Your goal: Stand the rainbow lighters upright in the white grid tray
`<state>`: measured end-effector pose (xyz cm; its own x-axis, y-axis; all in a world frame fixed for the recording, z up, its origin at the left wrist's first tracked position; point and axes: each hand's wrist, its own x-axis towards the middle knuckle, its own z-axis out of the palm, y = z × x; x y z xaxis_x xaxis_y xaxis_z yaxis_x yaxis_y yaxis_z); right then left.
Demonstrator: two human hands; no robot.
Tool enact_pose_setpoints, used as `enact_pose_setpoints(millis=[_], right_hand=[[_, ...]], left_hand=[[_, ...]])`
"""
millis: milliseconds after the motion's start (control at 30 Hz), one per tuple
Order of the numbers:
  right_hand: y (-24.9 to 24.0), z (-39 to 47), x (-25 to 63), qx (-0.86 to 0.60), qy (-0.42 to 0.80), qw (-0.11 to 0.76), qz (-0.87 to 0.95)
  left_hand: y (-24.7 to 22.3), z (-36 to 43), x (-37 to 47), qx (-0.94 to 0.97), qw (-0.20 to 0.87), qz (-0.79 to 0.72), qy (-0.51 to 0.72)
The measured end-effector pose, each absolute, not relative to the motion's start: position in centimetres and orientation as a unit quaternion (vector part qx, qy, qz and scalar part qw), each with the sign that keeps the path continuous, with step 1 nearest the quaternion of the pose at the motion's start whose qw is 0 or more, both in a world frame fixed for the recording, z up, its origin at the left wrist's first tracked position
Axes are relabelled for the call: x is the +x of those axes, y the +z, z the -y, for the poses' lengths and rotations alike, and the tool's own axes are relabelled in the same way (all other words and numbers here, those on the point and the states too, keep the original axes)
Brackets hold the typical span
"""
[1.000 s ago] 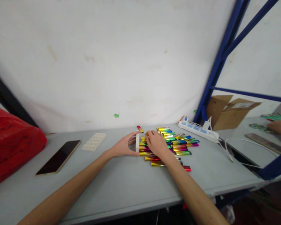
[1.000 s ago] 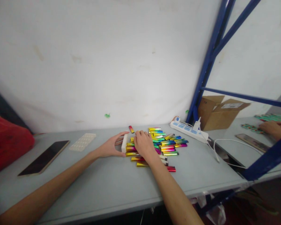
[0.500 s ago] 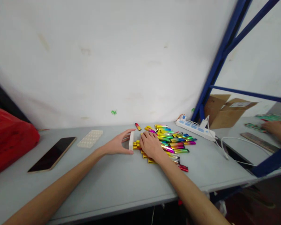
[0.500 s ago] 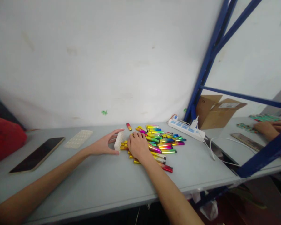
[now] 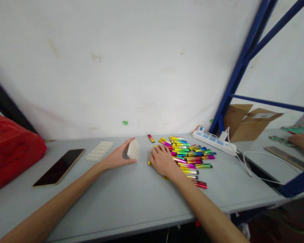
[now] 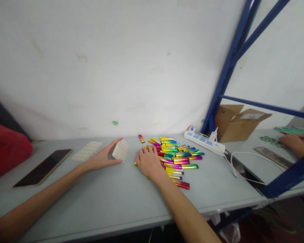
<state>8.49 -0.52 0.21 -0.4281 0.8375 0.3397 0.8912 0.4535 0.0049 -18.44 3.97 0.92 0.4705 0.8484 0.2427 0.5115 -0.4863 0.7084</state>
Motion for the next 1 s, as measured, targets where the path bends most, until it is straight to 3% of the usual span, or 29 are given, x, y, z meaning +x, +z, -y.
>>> enact_pose_setpoints(millis=[133,300,567,833,1000], right_hand=[[0.4,0.3,8.6,-0.515,-0.070,0.165,0.838],[0.4,0.0,8.7,-0.511,-0.046,0.184,0.838],[-0.2,-0.5,8.9,-0.499,-0.036,0.216,0.839],[1.2,-0.5,9.5,-0.525,-0.042,0.259,0.810],[2.4,-1.1,11.8,-0.611,-0.066,0.237,0.753]], left_hand=[[-0.8,-5.3,-21.9,0.816,0.143,-0.517,0.215],[-2.9,-7.5,-22.5,0.822,0.077,-0.525,0.206],[-0.8,-11.4,-20.7,0.864,0.007,-0.485,0.133],[-2.3,-4.5,-26.6,0.785,-0.131,-0.577,0.185],[-4.0,2.9,-27.9,0.768,-0.141,-0.598,0.180]])
